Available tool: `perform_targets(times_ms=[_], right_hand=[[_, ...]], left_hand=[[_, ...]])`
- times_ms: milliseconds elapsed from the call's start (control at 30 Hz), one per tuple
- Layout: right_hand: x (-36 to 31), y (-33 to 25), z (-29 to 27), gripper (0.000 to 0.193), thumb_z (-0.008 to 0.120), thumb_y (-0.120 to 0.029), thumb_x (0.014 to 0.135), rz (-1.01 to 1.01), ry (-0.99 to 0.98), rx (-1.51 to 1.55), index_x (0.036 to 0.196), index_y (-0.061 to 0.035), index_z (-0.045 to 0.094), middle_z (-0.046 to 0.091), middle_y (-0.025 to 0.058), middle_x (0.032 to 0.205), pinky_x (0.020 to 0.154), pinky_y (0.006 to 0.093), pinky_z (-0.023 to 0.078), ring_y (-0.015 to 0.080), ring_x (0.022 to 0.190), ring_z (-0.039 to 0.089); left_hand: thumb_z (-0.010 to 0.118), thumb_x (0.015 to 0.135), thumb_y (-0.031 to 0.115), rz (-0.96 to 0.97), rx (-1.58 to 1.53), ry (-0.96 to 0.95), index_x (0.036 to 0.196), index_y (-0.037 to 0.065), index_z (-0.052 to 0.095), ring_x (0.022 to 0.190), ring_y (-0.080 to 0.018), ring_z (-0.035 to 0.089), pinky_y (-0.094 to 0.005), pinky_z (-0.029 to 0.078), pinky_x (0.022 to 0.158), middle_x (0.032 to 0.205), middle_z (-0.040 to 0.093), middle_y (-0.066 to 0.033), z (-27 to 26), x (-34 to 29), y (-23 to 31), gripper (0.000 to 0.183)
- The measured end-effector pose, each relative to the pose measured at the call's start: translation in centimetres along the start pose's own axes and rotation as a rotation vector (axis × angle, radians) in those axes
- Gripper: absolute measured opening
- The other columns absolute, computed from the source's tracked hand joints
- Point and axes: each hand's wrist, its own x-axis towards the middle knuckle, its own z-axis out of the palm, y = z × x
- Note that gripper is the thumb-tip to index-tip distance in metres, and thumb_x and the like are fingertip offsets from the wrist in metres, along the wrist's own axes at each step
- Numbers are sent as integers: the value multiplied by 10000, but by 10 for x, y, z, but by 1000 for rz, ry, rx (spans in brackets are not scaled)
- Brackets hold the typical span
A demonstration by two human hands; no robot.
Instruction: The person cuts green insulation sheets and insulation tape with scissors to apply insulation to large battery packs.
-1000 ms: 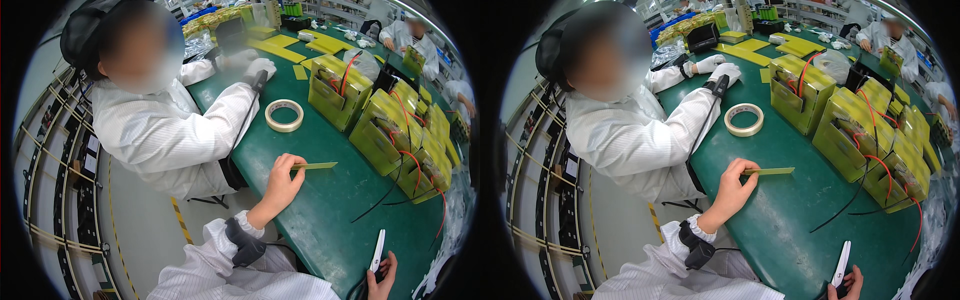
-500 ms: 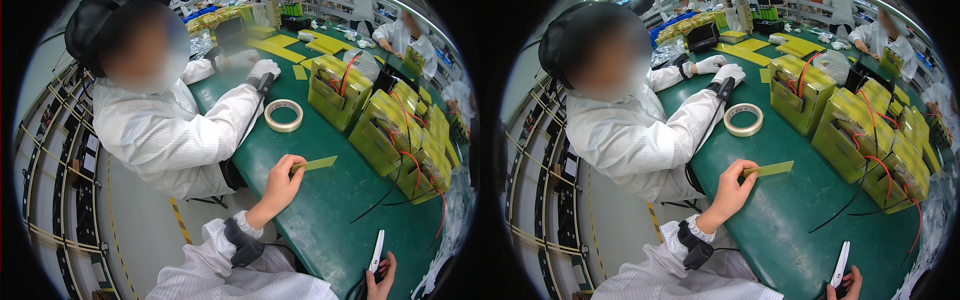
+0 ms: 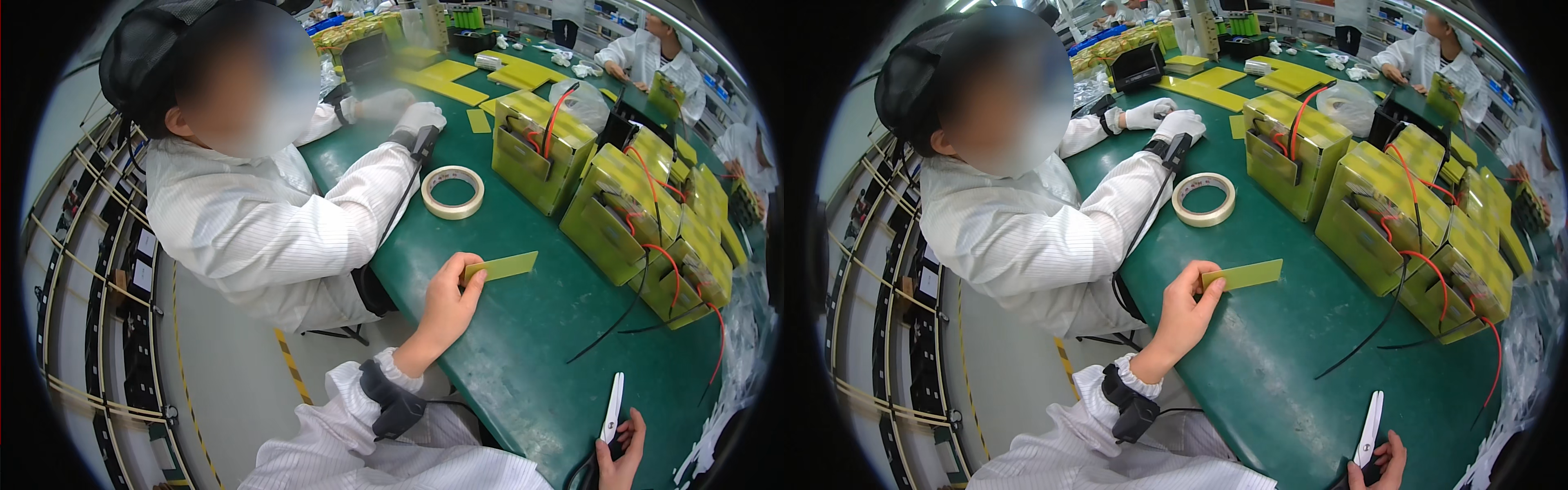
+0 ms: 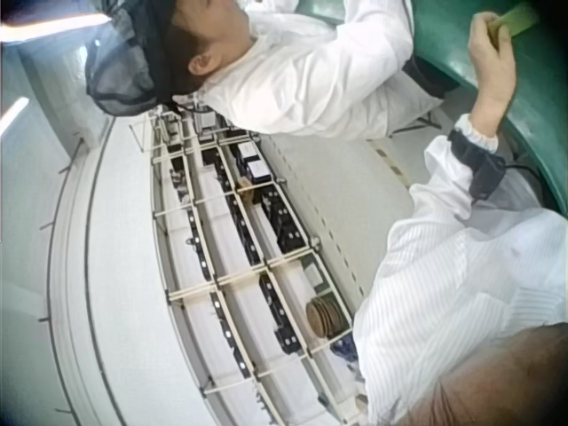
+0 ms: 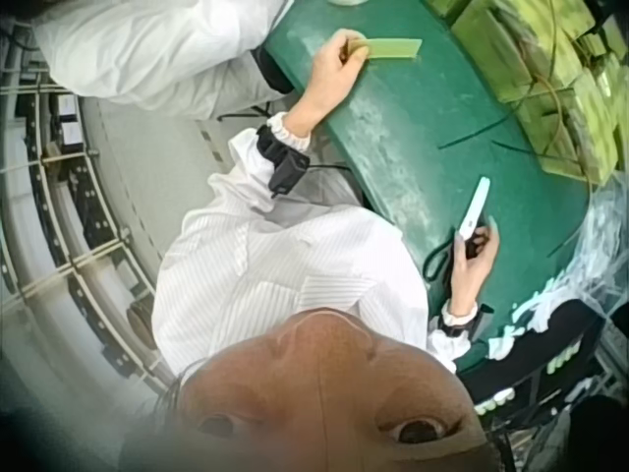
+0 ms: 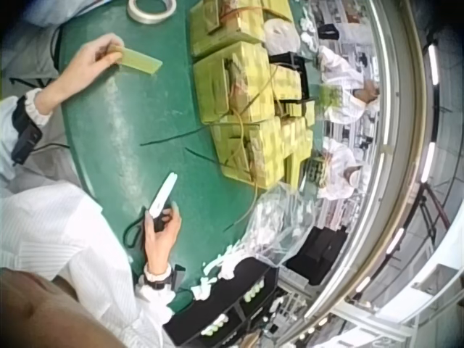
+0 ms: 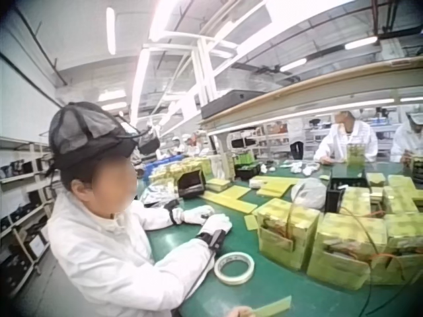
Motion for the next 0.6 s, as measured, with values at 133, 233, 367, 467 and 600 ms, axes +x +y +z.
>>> perform_targets(times_ms=[133,233,367,467,600], right_hand=[[0,0,0,500,657,-58,764,8,-1,3,1209,-5,435,479,54,923,710,273,378,157,767,421],[0,-1,-1,500,656,-57,763,-22,6,-3,1209,-4,435,473,53,925,716,272,378,160,773,421],[1,1,0,502,656,-58,763,-29,9,13,1209,-3,435,467,54,926,718,273,377,163,774,420],[1,-3,-1,505,659,-56,759,-39,8,-16,1208,-1,435,462,55,926,717,270,378,164,776,420],[0,-3,-1,501,664,-55,756,-39,12,0,1201,0,440,463,57,925,714,268,380,165,773,420]], left_hand=[[580,825,54,56,80,48,879,-8,548,687,-92,510,-222,429,662,770,571,-27,1,3,-2,89],[566,809,26,53,107,23,880,-9,546,731,-105,525,-231,427,697,785,569,-36,-1,3,-1,81],[520,778,-13,68,81,17,848,0,529,774,-195,533,-281,429,700,834,545,-96,-1,4,-6,71],[508,768,-27,127,129,-12,835,4,531,796,-201,539,-284,435,714,848,546,-100,-3,5,-7,77],[515,769,-25,58,20,23,848,3,540,783,-185,543,-278,434,726,860,555,-87,-4,3,-7,88]])
